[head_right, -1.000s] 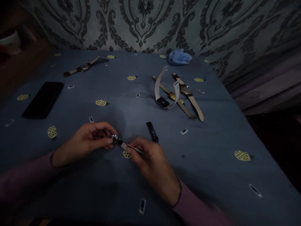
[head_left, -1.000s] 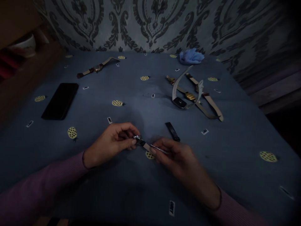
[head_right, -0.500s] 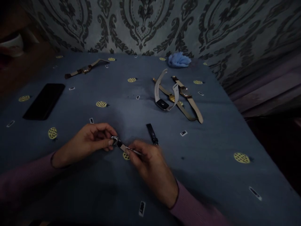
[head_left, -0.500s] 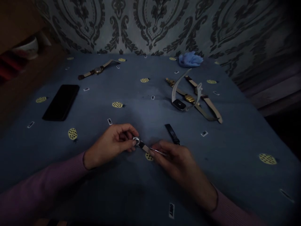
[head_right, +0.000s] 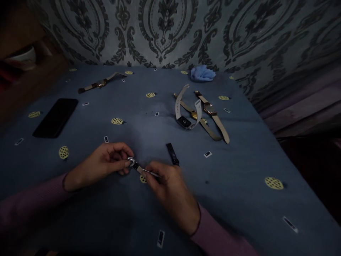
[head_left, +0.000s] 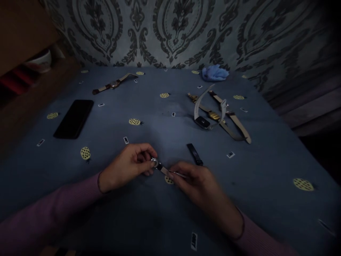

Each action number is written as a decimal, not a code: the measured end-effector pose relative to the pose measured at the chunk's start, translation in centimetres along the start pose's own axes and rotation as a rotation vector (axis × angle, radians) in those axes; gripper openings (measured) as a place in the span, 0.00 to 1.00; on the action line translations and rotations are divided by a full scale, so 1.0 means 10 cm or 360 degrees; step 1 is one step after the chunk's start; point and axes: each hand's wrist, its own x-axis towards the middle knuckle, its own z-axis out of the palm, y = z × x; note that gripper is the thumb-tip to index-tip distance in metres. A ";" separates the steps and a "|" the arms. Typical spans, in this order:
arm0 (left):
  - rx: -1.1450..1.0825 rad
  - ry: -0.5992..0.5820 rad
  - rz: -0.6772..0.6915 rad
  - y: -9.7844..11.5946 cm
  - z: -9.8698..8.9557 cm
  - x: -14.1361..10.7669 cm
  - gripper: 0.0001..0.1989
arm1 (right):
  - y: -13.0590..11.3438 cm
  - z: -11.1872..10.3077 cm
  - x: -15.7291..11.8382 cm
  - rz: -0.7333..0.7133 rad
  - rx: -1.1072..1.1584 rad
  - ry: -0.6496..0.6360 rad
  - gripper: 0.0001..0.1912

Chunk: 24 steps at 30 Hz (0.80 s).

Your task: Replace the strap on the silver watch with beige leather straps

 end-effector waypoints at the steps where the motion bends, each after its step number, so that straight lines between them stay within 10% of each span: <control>1: 0.0002 0.0000 0.0003 0.00 0.00 0.00 0.04 | 0.00 0.00 0.01 0.0000 -0.0013 -0.0003 0.13; 24: 0.0561 -0.0040 0.0280 0.02 0.02 -0.07 0.07 | -0.02 -0.03 0.07 0.0104 0.0118 -0.0115 0.08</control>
